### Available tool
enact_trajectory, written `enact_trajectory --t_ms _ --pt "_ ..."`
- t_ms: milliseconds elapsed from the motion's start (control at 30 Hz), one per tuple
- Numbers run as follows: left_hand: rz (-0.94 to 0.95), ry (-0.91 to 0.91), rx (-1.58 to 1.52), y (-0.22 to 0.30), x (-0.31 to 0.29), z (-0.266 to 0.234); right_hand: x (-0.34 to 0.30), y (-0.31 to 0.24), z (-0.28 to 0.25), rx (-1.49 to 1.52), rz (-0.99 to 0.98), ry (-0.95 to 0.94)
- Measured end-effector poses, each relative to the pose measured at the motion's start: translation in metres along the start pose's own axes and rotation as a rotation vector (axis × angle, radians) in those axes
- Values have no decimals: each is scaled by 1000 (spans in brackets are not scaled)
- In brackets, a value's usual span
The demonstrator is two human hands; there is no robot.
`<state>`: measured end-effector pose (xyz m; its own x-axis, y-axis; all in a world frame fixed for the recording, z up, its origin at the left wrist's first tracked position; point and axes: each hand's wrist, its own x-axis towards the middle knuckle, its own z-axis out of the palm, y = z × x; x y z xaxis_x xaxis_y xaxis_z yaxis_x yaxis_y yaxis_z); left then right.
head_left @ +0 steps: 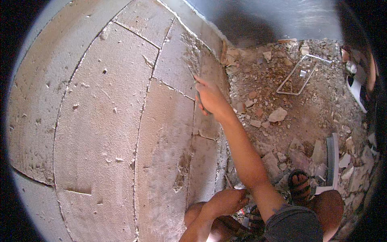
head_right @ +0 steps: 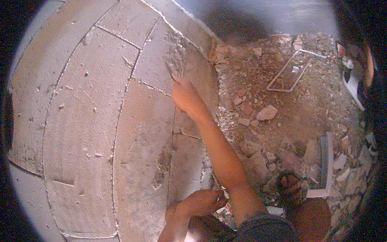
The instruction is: The person uses a scraper to remove material from a block wall, moving the tool vertically along the joints and surface of the blocks.
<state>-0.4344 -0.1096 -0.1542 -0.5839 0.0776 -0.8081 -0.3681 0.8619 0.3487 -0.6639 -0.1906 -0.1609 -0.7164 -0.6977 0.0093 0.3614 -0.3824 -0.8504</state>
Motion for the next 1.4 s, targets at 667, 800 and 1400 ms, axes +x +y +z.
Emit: enact_trajectory --t_ms 667,800,1400 --pt "-81 -3 -41 -3 -4 0 33 11 0 -310 16 90" --pt "11 22 -12 3 7 6 72 42 -19 -410 -139 216" --pt "-49 31 -39 7 -3 -2 15 17 -42 -343 127 25"
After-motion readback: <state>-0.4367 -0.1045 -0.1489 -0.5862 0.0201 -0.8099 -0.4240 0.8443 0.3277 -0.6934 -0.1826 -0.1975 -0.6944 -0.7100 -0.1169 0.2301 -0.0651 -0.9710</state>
